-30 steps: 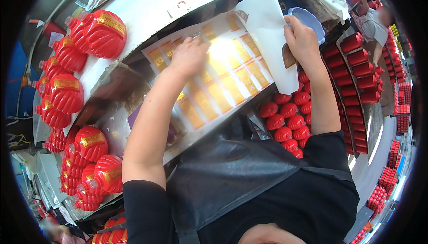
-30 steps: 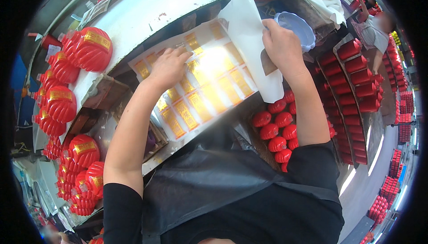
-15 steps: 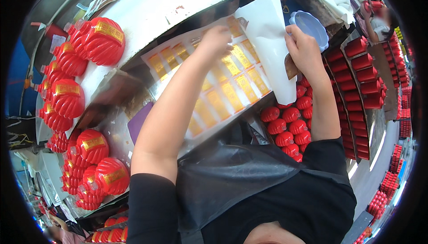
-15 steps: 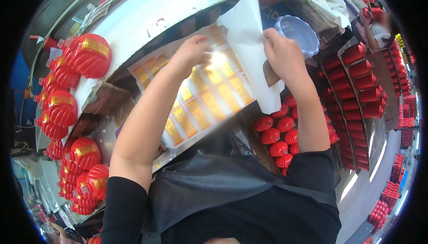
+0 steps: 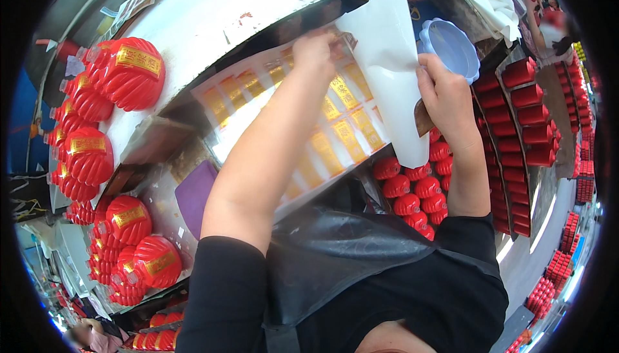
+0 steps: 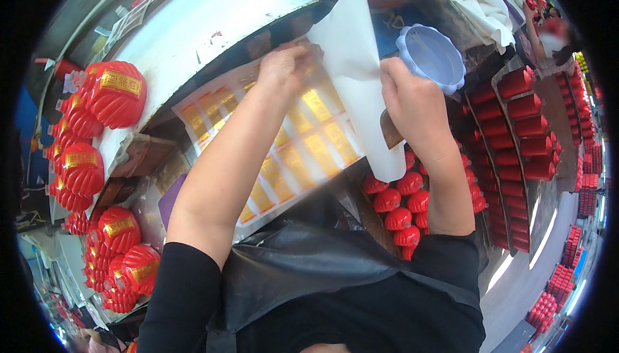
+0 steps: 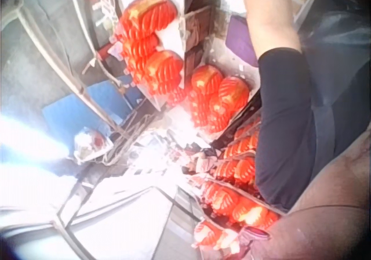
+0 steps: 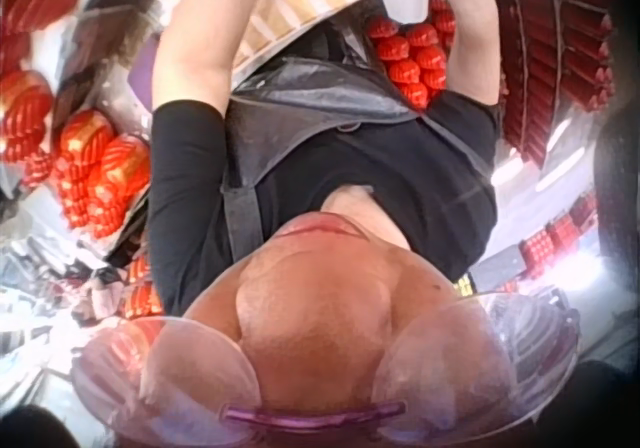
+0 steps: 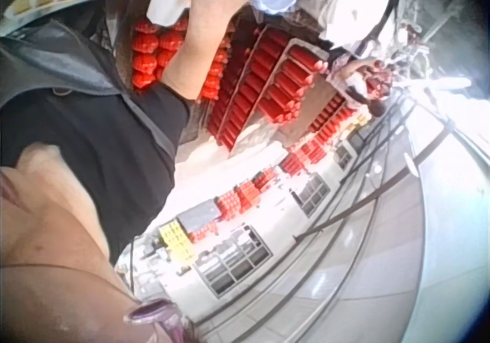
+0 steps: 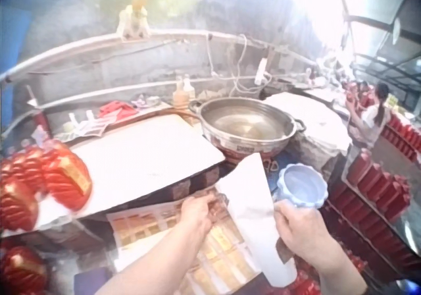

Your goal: The person repeatedly picks up red plastic containers, applies gold labels to their sides, and places them on a nearby shelf. The process is repeated for multiple containers throughout the clip.

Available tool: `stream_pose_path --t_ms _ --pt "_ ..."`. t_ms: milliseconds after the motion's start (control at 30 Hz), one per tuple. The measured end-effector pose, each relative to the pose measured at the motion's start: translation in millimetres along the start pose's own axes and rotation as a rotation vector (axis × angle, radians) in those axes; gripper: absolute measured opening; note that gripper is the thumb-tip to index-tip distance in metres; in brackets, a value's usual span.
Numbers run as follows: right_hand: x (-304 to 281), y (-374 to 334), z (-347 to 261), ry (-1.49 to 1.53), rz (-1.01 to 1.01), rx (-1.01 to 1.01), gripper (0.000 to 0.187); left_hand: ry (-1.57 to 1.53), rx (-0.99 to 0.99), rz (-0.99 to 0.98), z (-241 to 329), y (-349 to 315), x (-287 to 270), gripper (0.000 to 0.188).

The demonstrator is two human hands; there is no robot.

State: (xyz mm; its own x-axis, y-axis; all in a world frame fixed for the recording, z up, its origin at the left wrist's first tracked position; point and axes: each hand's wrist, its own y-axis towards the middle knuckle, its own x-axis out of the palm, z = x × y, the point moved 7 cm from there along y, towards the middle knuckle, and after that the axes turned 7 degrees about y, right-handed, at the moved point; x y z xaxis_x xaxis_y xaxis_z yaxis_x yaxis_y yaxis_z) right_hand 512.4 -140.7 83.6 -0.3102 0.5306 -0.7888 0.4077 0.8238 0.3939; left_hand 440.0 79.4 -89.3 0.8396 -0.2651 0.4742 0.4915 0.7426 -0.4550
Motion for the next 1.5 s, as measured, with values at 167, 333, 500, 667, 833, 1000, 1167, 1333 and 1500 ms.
stream_pose_path --t_ms 167,333,500,667,833,1000,1167,1333,1500 --pt "-26.4 0.4 28.3 -0.049 0.100 0.145 0.019 0.722 0.239 -0.008 39.1 -14.7 -21.8 0.030" --pt "-34.6 1.0 42.3 -0.025 0.120 0.194 0.021 1.642 0.900 -0.041 66.4 -41.0 -19.3 0.029" --pt "-28.4 1.8 38.8 -0.009 0.094 0.190 0.021 2.087 0.926 -0.195 45.8 -42.0 -18.5 0.027" --pt "-29.9 5.2 36.8 -0.021 0.092 0.184 0.021 2.153 1.323 -0.383 34.6 -51.2 -2.5 0.026" --pt "-31.3 7.3 38.7 -0.042 0.102 0.161 0.022 2.151 1.312 -0.221 40.5 -56.8 0.4 0.021" --pt "-28.2 8.4 39.1 -0.008 0.096 0.136 0.021 2.122 1.162 -0.064 40.2 -60.8 19.2 0.020" --pt "-26.7 9.7 40.6 -0.010 0.085 0.151 0.021 1.824 1.069 -0.357 22.1 -61.4 40.8 0.029" --pt "-27.3 8.6 42.6 0.024 0.091 0.158 0.020 1.811 0.796 -0.471 -3.3 -44.5 45.2 0.032" --pt "-27.2 8.6 44.8 0.054 0.091 0.154 0.018 1.878 0.699 -0.425 -7.6 -27.0 46.7 0.033"
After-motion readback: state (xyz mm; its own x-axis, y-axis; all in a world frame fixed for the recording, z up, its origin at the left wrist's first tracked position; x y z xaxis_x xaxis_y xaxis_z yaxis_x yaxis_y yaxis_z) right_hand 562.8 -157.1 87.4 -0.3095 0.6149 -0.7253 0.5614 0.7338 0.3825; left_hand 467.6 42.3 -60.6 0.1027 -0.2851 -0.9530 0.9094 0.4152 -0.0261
